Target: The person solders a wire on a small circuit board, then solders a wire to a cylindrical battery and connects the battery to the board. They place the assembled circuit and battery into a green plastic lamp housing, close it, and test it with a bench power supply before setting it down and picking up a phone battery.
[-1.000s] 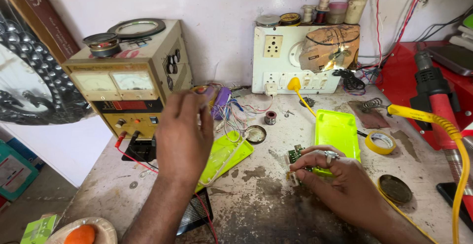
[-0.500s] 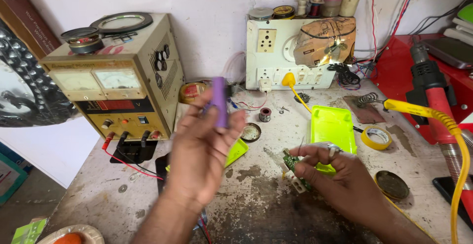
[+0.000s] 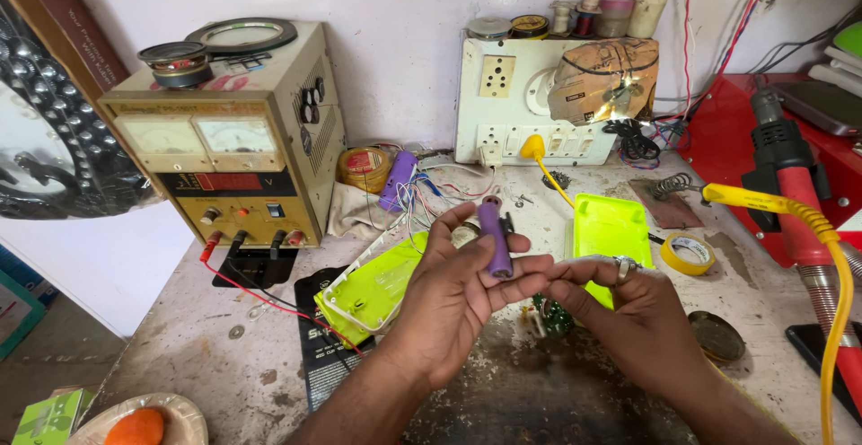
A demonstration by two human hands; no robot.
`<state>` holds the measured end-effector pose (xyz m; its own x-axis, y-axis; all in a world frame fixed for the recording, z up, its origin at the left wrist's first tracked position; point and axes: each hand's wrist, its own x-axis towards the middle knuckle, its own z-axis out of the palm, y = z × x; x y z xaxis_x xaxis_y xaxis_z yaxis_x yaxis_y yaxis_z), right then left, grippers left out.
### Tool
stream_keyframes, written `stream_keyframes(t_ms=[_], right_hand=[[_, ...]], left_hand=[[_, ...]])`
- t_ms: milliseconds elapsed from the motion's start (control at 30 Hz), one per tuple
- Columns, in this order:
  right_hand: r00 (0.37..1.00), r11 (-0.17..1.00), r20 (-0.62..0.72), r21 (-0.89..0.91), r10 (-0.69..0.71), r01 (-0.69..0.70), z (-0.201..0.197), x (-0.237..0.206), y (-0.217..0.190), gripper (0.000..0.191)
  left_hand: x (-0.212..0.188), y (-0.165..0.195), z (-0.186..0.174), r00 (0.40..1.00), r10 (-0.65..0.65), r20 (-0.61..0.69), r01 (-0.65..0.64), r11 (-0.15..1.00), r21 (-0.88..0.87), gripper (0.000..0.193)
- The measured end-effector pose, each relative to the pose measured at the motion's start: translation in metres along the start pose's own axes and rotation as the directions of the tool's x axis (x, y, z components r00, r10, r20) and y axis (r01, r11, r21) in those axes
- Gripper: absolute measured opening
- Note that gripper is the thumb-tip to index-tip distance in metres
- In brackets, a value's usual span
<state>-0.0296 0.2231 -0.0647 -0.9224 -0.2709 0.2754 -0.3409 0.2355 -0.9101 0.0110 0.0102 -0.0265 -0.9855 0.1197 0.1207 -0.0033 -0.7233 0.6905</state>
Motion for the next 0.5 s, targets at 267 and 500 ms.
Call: stream_keyframes(t_ms=[267, 500], right_hand=[[0.996, 0.995, -0.024, -0.044, -0.088, 0.087, 0.009, 0.003, -0.007, 0.016], [0.999, 0.995, 0.025, 0.093, -0.040, 0.038, 0.006, 0.020, -0.010, 0.040]], left_hand=[[0.002, -0.002, -0.010, 0.997, -0.016, 0.073, -0.001, 0.975, 0.223, 0.057], [0.020, -0.017, -0.018, 0.981, 0.092, 0.170, -0.176, 0.784, 0.595, 0.057]])
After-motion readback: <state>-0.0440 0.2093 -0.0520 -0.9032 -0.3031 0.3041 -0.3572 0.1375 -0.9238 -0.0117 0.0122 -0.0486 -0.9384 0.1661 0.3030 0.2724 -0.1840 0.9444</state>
